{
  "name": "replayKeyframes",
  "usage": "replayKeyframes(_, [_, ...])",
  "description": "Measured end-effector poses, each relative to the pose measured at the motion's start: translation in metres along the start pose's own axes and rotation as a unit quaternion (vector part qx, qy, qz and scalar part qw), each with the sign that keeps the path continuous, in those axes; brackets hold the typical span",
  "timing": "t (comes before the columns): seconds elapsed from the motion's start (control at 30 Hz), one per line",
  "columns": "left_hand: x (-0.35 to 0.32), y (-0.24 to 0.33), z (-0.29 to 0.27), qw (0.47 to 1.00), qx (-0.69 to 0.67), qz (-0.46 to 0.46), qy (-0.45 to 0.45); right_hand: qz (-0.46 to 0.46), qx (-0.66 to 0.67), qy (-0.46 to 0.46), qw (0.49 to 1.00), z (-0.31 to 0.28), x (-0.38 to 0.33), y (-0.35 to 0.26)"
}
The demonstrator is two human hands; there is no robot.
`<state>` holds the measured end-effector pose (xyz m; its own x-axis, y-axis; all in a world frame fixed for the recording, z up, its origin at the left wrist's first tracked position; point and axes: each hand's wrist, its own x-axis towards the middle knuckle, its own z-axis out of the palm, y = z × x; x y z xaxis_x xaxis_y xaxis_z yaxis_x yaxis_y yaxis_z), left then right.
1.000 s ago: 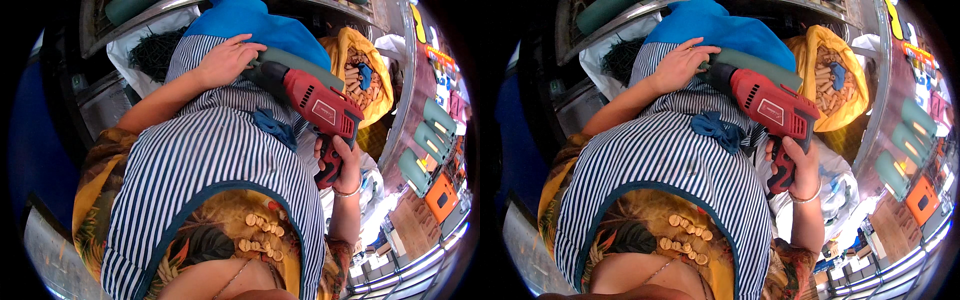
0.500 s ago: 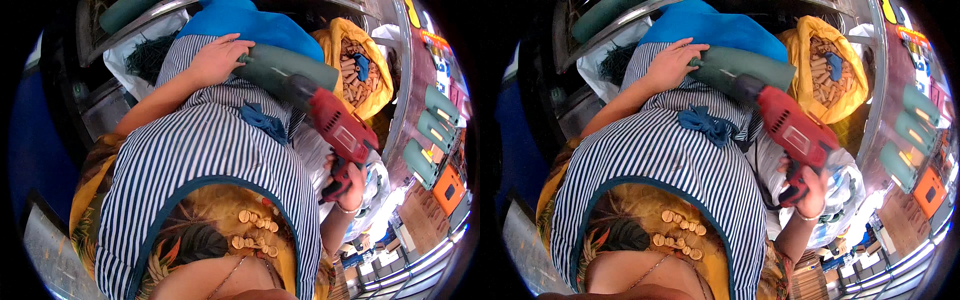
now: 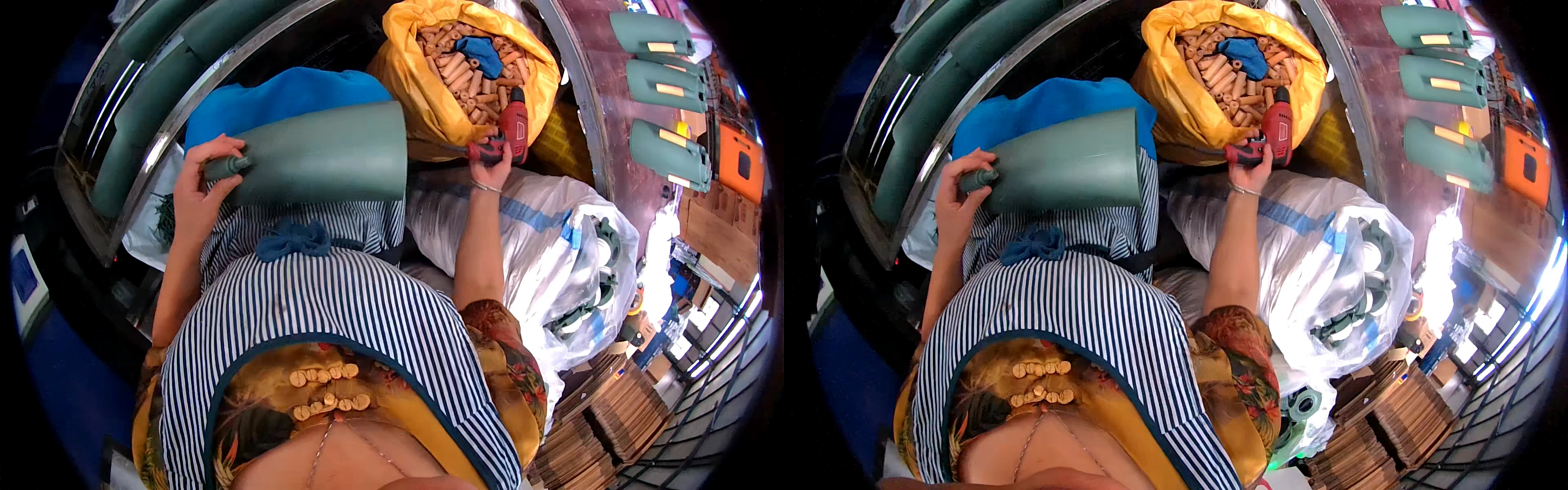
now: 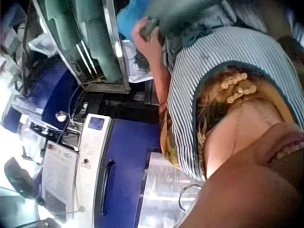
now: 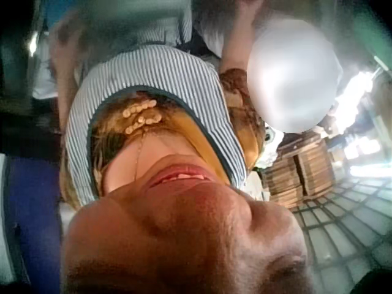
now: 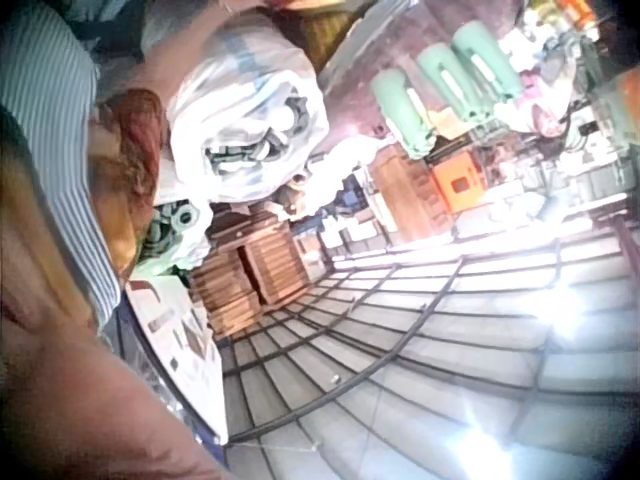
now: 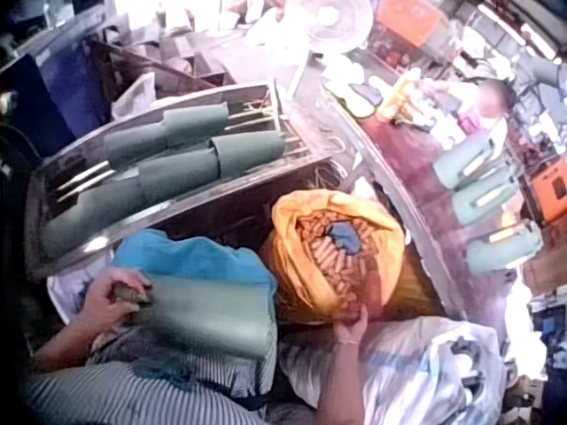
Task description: The person uses a red power drill to create holes in green plastic containers, attaches orange handles to them by hand, and wipes the containers with a blue cloth before placing them on a metal rack.
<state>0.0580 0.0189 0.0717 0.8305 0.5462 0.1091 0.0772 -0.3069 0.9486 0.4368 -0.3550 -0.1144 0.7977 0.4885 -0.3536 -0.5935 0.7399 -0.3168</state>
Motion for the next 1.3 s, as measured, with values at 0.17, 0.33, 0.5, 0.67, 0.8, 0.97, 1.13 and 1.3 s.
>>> replayKeyframes(0.17, [-0.024,-0.004,-0.023,1.0,-0.027,-0.015,-0.003,-0.056,-0.219,0.195,0.955,-0.03,0.006,0.034])
replayKeyframes(0.33, [-0.027,-0.012,-0.019,0.999,-0.026,-0.038,-0.003,-0.269,-0.829,0.334,0.359,0.066,0.004,0.028])
replayKeyframes(0.5, [-0.02,-0.014,-0.009,0.993,-0.071,-0.089,-0.025,-0.004,-0.948,0.144,0.283,0.092,0.084,0.049])
replayKeyframes(0.67, [-0.015,-0.015,-0.002,0.994,-0.094,-0.054,-0.026,0.032,-0.915,0.252,0.314,0.084,0.114,0.065])
replayKeyframes(0.8, [-0.022,-0.027,-0.004,0.996,-0.066,-0.05,-0.031,-0.191,-0.837,0.075,0.508,0.07,0.074,0.052])
replayKeyframes(0.97, [-0.004,-0.031,0.013,0.993,-0.105,-0.015,-0.042,-0.153,-0.56,-0.109,0.807,0.193,-0.053,0.061])
replayKeyframes(1.13, [-0.013,-0.038,0.037,0.971,-0.228,-0.014,-0.075,-0.189,-0.804,-0.377,0.42,0.29,-0.14,0.109])
replayKeyframes(1.3, [-0.017,-0.036,0.052,0.942,-0.323,-0.089,-0.003,-0.217,-0.807,-0.483,0.261,0.282,-0.151,0.173])
